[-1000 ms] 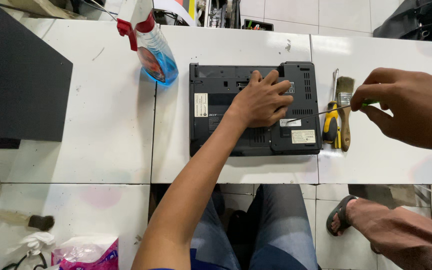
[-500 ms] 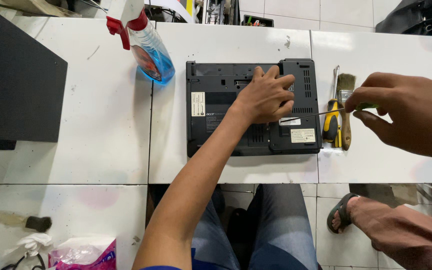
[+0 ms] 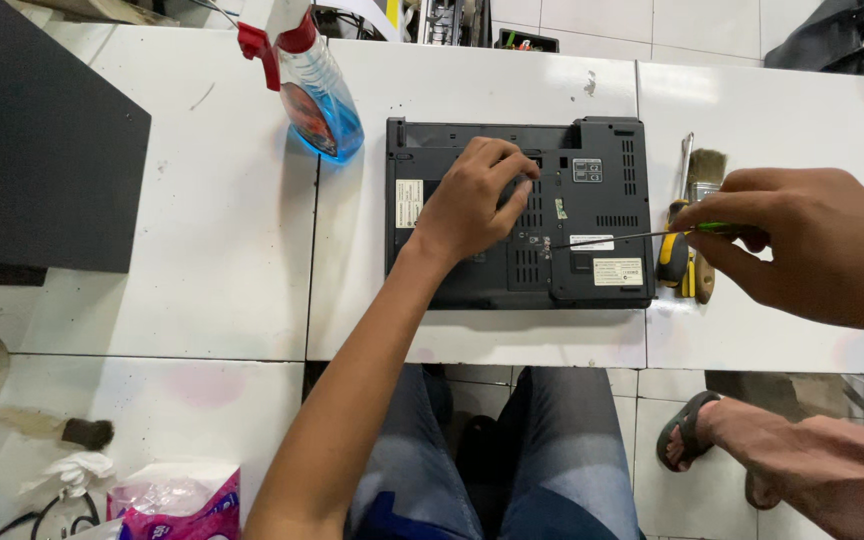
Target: The person uses a screwdriver to remove screws from the back panel of a laptop placed on a white desk. The person systematically unscrews multiple fasteners around the device's base while holding the laptop steady with the other hand.
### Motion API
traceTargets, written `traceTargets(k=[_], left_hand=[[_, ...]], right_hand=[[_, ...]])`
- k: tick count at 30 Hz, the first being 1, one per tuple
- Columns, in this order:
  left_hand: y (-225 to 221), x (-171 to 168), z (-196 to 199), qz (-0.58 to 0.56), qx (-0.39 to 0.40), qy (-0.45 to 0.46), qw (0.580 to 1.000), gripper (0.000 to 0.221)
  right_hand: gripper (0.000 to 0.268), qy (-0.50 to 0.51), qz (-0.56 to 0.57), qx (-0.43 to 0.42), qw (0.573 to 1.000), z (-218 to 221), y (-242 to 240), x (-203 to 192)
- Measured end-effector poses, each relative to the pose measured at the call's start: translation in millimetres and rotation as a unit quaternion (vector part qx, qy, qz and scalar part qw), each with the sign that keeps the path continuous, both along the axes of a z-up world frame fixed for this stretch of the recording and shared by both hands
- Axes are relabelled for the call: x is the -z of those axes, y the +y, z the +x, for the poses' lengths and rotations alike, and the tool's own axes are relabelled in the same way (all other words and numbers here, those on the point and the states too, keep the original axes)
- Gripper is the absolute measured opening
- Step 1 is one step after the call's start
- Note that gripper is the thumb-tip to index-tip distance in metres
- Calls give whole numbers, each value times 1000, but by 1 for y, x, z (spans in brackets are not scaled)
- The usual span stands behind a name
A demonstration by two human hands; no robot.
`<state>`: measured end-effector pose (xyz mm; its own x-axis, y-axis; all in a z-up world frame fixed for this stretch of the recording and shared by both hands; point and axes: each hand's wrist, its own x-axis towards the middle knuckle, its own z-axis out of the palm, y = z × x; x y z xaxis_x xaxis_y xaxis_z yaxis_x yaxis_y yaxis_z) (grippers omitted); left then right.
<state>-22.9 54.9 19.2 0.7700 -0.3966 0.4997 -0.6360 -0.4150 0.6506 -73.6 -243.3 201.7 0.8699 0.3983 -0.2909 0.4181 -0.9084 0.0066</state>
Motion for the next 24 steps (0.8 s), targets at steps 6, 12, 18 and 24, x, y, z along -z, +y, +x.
traceTargets(k=[6, 12, 18, 24], left_hand=[[-1, 4, -1, -13, -18, -2, 1000, 14], [0, 4, -1, -29, -24, -12, 999, 12], [0, 8, 1, -29, -20, -14, 999, 13], [1, 8, 1, -30, -22, 1, 999, 17]], right_hand=[[23, -19, 27, -12, 999, -1, 3, -1], [21, -30, 16, -15, 999, 0, 3, 3], [21, -27, 18, -5, 999, -1, 6, 2], [16, -49, 34, -13, 998, -2, 2, 6]])
